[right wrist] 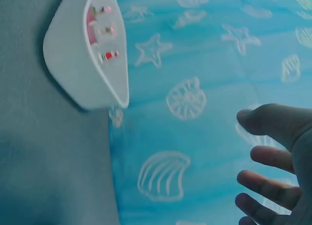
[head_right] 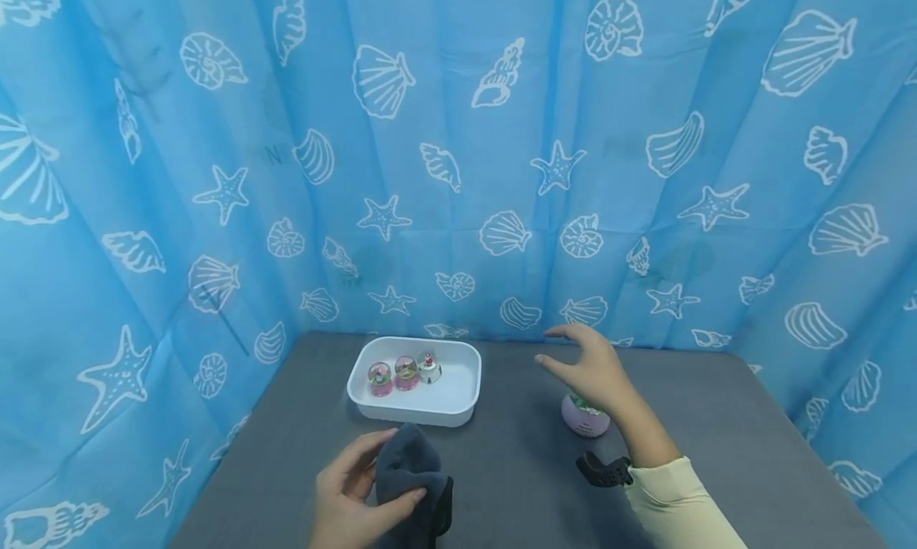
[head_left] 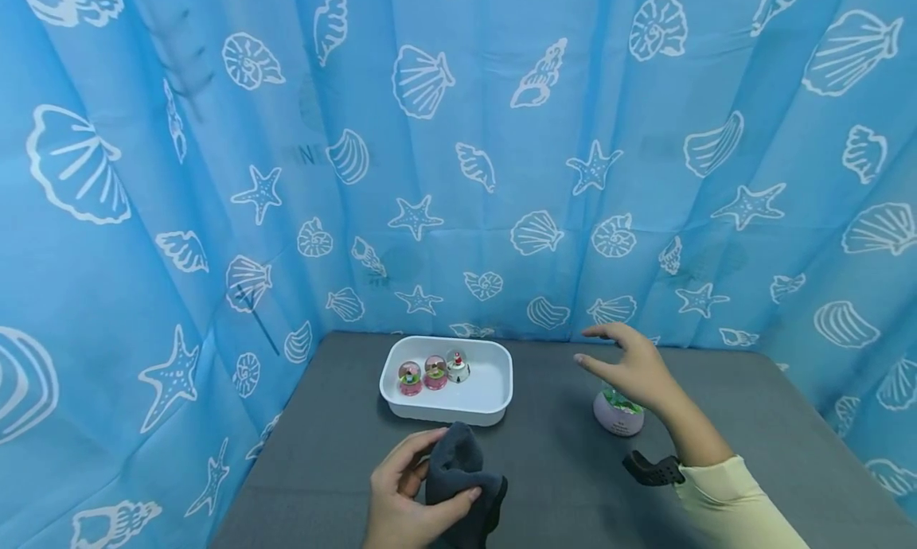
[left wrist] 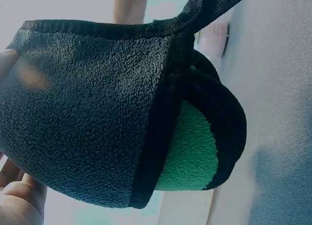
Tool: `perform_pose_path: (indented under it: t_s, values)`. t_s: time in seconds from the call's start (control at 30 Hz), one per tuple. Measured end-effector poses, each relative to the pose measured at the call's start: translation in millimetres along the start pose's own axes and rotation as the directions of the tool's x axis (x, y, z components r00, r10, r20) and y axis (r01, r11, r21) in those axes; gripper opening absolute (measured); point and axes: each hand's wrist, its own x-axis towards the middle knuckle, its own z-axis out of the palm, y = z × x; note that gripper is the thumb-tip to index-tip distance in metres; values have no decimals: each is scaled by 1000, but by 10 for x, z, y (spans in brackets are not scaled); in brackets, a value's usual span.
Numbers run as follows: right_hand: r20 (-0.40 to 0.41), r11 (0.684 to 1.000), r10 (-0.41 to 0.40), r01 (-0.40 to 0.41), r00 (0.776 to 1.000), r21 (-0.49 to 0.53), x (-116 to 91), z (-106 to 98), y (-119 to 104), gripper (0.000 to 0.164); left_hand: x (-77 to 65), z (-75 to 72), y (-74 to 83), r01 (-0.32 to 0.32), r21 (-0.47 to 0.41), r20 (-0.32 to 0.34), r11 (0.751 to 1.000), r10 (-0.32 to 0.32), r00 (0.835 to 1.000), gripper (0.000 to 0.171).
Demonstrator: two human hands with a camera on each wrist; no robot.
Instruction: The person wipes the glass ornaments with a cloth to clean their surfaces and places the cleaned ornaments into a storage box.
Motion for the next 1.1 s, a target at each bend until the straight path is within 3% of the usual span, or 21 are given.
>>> perform_pose_path:
  t_s: [0.23, 0.4, 0.53, 0.8, 0.93, 1.1]
  values:
    - [-108, 997, 71, -67, 992, 41, -320, -102, 343, 69, 0, 9, -14, -29, -10, 7, 1000, 29, 1000, 66]
    - [-129, 990, 128, -119, 983, 75, -453, -100, 533, 85, 3, 11, -2, -2, -12, 4, 1000, 2, 1000, 67]
    - [-101, 982, 173, -163, 980, 98, -529, -88, 640, 88, 0, 15, 8, 9, -6, 0, 1000, -9, 1000, 66]
    - [17, 957, 249, -249, 968, 148, -659, -21, 815, 103, -4, 25, 8, -36, -9, 13, 999, 36, 999, 66]
    - [79, 944, 275, -285, 958, 166, -696, 21, 902, 110, -4, 33, 16, -18, -4, 7, 1000, 18, 1000, 66]
    - [115, 939, 313, -325, 943, 113, -730, 80, 1020, 110, 0, 43, 26, 8, -6, 8, 1000, -8, 1000, 65]
